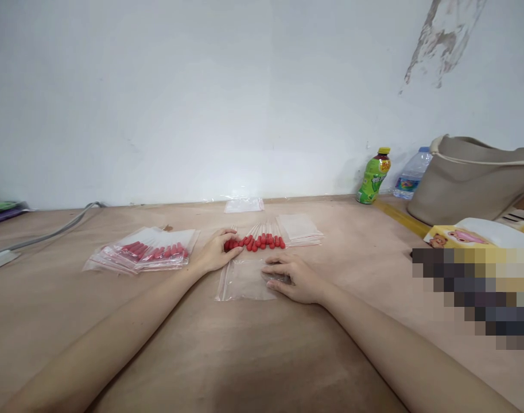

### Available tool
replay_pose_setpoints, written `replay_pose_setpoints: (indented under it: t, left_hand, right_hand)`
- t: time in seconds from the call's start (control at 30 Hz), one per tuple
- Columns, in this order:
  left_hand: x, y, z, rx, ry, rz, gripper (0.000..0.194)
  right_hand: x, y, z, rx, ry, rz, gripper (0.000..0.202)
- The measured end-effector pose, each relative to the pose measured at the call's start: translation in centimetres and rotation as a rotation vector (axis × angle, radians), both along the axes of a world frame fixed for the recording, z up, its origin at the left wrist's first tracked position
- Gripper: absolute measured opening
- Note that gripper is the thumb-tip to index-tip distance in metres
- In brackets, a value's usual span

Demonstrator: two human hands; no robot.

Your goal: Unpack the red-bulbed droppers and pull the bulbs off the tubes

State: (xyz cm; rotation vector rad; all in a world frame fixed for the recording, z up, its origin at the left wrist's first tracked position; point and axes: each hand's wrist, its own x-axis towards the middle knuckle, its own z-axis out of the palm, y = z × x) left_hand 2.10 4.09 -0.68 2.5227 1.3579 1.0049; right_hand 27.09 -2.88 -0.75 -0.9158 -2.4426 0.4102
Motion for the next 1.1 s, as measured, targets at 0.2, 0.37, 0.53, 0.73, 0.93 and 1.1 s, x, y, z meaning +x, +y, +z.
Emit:
replay_pose_setpoints:
  t: [0.2,0.37,0.53,0.73,0.93,1.1]
  left_hand:
    - [0.2,-0.3,0.4,-0.044,-0.069,-0.013,0.012]
    - [-0.1,-0.6,0.5,-0.064,-0.085,-0.015,0.023]
    - [-0.5,-0.9,0.6,-0.103,-0.112,0.027,0.034]
    - [-0.8,-4.4,1.4,0.01,-0.143,0.054,0.028]
    - [-2.1,-9.4,1.8,-0.188,0.364,-0.33,0.05]
    - [-3.3,-10.1,1.8,-0.219,0.476,-0.312,0.053]
  right_hand:
    - [0.1,0.1,-0.2,0.002,-0.003,0.007,0.034]
    - [0.2,0.1,-0.1,-0.002,-0.001,0.004,0.035]
    - [0.3,0.2,-0.2,-0.018,-0.012,0.015,0.036]
    - [0.3,0.2,-0.3,-0.005,-0.002,0.016,0.034]
    - [0.3,0.0,0.0,-0.04,-0.023,-0.006,0.048]
    - [0.2,0.0,0.1,-0.041,0.015,-0.015,0.053]
